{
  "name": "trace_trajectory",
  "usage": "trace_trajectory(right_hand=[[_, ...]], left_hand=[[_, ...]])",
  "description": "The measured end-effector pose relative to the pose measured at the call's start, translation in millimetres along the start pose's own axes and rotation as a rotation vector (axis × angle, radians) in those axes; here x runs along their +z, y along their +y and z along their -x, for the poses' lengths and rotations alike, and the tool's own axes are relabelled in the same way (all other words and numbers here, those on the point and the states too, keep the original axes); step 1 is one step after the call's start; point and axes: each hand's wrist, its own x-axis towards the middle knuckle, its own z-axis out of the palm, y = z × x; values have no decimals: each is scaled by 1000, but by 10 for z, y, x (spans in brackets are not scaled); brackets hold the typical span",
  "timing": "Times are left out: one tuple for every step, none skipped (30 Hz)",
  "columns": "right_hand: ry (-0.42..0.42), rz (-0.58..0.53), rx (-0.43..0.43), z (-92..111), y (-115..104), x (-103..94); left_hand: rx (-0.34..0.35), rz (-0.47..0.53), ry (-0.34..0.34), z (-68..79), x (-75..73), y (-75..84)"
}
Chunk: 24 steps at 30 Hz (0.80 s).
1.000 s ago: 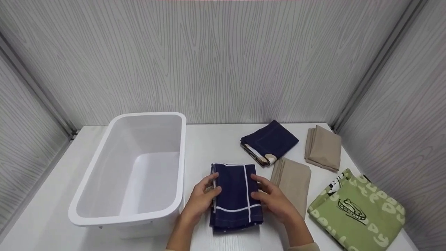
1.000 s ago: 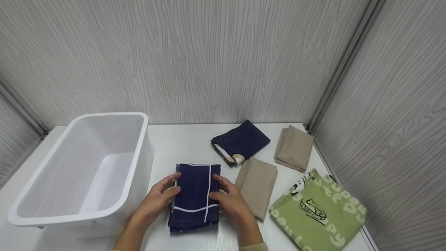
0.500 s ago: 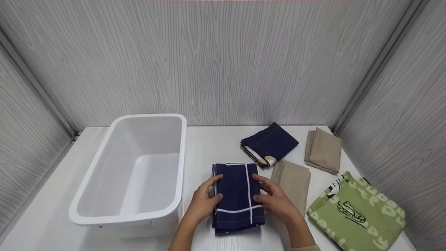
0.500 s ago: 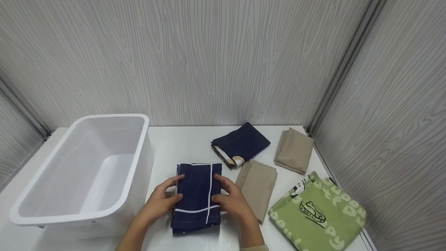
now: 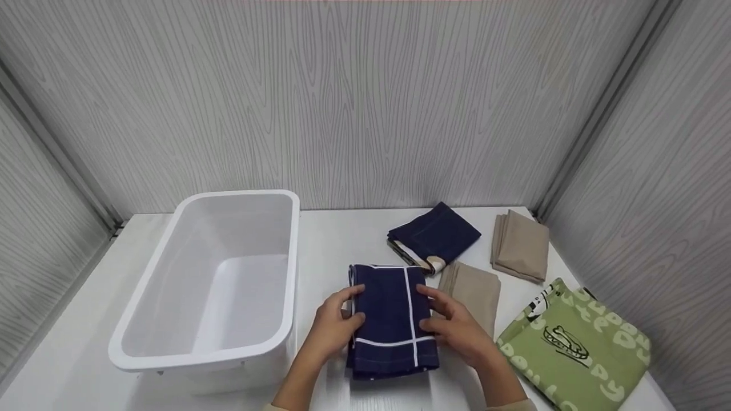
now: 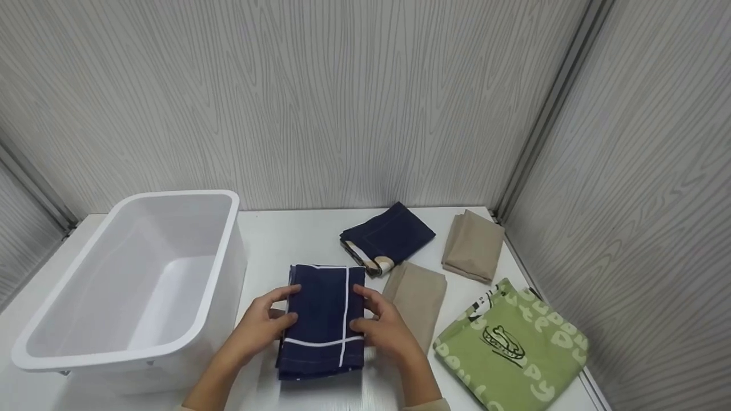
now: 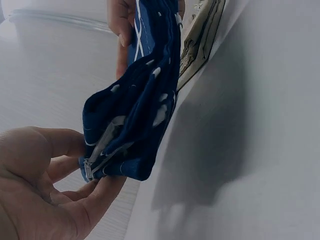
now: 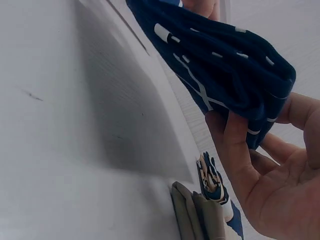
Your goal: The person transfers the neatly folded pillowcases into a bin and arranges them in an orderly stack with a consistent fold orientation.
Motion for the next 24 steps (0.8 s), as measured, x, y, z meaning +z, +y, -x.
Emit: trace_trajectory(right_hand=[[-3, 4, -3, 3, -10, -3], [-6, 7, -6, 6, -23, -5], [-9, 10, -11, 10, -40, -7], [-14, 11, -14, 14, -57, -9], [-12, 23, -18, 17, -75, -13], [-12, 25, -21, 21, -95, -16], [-13, 28, -21, 25, -117, -19], [-17, 26, -22, 29, -140, -23], [-23, 23, -22, 36, -163, -27], [-27, 17, -19, 45, -182, -31], [-30, 13, -19, 55, -203, -36], [-34, 3, -18, 67, -226, -41], [-39, -4, -17, 77, -247, -46], [-40, -5, -17, 88, -268, -53], [-34, 10, -20, 99, -289, -61], [-28, 26, -22, 107, -309, -69], [-24, 41, -27, 116, -332, -76], [-20, 52, -31, 124, -356, -83], [-18, 62, -33, 131, -381, -89], [-14, 73, -35, 139, -405, -96], [-13, 77, -38, 145, -429, -102], [-15, 69, -38, 151, -455, -108], [-15, 62, -39, 157, -479, -114], [-15, 55, -39, 163, -503, -118]], left_hand=[[3, -20, 1, -4, -1, 17], [6, -39, 2, -9, -1, 38], [9, -62, 5, -13, -1, 60], [16, -89, 9, -15, -1, 82], [19, -111, 8, -18, 0, 107], [21, -132, 9, -19, 0, 133], [23, -151, 11, -19, 0, 159], [23, -166, 12, -19, 0, 186], [22, -177, 12, -20, 1, 210], [22, -182, 10, -19, 2, 235], [19, -181, 7, -19, 3, 259], [20, -183, 8, -20, 5, 283], [21, -185, 8, -22, 7, 307], [24, -187, 8, -24, 8, 332], [27, -189, 8, -27, 8, 356], [30, -192, 10, -30, 7, 381], [32, -196, 11, -33, 4, 407], [34, -198, 12, -36, 0, 435], [36, -199, 11, -39, -5, 465], [37, -198, 9, -41, -11, 496], [39, -196, 7, -45, -18, 528], [40, -194, 4, -49, -25, 561], [42, -191, -1, -53, -31, 593], [45, -189, -6, -59, -37, 624]])
